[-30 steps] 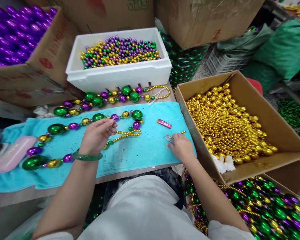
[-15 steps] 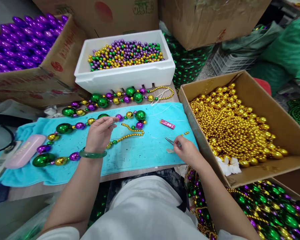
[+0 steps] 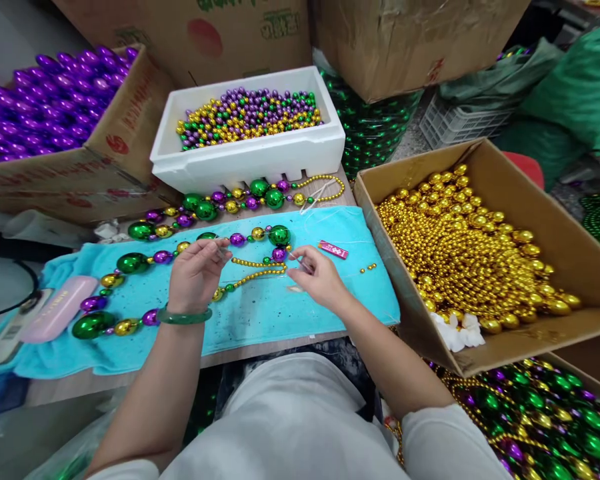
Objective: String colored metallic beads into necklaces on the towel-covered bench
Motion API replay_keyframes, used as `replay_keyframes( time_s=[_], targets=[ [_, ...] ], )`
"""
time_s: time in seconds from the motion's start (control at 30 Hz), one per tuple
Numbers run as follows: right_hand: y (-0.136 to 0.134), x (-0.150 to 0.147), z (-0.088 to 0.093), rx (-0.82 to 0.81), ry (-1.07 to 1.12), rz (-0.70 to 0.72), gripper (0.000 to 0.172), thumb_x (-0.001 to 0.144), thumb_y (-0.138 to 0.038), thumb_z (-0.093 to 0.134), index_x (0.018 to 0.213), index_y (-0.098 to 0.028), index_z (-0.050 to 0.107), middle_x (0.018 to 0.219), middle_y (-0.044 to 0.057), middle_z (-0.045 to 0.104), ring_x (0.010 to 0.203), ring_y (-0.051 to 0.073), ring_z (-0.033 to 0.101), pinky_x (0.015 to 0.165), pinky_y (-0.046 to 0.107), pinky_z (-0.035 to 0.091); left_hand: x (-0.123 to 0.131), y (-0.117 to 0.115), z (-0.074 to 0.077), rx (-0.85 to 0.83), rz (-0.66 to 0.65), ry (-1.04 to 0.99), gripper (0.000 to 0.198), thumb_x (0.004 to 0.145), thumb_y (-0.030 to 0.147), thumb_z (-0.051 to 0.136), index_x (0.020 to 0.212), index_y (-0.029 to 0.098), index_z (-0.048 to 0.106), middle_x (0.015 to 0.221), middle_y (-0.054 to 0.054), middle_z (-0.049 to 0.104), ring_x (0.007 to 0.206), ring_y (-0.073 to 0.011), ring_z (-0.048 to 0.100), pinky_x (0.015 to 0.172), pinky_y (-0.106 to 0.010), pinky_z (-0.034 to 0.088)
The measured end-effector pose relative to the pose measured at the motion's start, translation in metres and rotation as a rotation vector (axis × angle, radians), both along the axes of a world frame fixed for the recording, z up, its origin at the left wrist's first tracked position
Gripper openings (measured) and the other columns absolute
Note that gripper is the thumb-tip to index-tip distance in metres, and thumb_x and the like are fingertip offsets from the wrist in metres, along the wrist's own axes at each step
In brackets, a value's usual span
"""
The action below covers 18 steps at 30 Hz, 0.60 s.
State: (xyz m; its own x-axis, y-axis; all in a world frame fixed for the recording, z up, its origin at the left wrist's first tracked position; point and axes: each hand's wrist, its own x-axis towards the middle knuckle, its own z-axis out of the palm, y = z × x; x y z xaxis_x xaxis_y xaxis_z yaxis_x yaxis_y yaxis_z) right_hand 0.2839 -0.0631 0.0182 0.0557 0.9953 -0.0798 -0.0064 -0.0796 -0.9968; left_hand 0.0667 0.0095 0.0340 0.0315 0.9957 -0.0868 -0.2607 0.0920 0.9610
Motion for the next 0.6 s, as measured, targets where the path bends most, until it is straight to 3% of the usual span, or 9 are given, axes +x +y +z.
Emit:
replay_keyframes(
  time_s=[0.1,0.2,0.3,0.47,0.6],
  targets=[
    [0.028,-0.027,0.003,0.049,0.136,-0.068,0.021,0.068,-0.034,0.067,0.085,-0.022,0.062,0.067,-0.002,0.053,0.066,0.015,0.049,0.059,0.027,0.037,0.003,-0.002,-0.001,0.018,-0.046,0.043,0.012,0.068,0.028,0.074,0.073,0.018,0.069,0.080,-0.002,0.069,0.069,-0.0114,0.060,0.072,-0.027,0.050],
    [0.054,-0.046,0.006,0.056,0.219,0.063,0.025,0.062,-0.038,0.073,0.080,-0.022,0.064,0.069,-0.002,0.057,0.070,0.015,0.052,0.061,0.027,0.040,0.008,-0.004,0.000,0.030,-0.105,0.068,0.012,0.069,0.029,0.073,0.073,0.018,0.070,0.078,-0.002,0.069,0.067,-0.0118,0.060,0.072,-0.028,0.050],
    [0.068,-0.051,0.010,-0.009,0.216,0.142,0.027,0.059,-0.041,0.075,0.064,-0.019,0.060,0.058,-0.005,0.052,0.058,0.010,0.046,0.056,0.024,0.036,0.012,-0.003,0.002,0.017,-0.130,0.064,0.013,0.068,0.029,0.075,0.072,0.018,0.070,0.072,-0.001,0.067,0.063,-0.0114,0.058,0.068,-0.027,0.048],
    [0.071,-0.037,0.006,-0.063,0.283,-0.010,0.026,0.058,-0.036,0.074,0.060,-0.018,0.055,0.048,-0.008,0.044,0.046,0.007,0.035,0.046,0.022,0.026,0.010,-0.001,0.000,-0.108,-0.267,0.116,0.017,0.064,0.029,0.078,0.067,0.015,0.069,0.064,-0.002,0.064,0.057,-0.0103,0.054,0.059,-0.024,0.045],
    [0.068,-0.028,-0.001,-0.154,0.325,-0.121,0.027,0.056,-0.035,0.074,0.061,-0.019,0.053,0.046,-0.008,0.041,0.043,0.006,0.031,0.043,0.022,0.022,0.014,0.001,-0.007,-0.209,-0.262,-0.058,0.018,0.063,0.027,0.079,0.072,0.015,0.068,0.070,-0.003,0.067,0.058,-0.0093,0.057,0.060,-0.024,0.048]
  ],
)
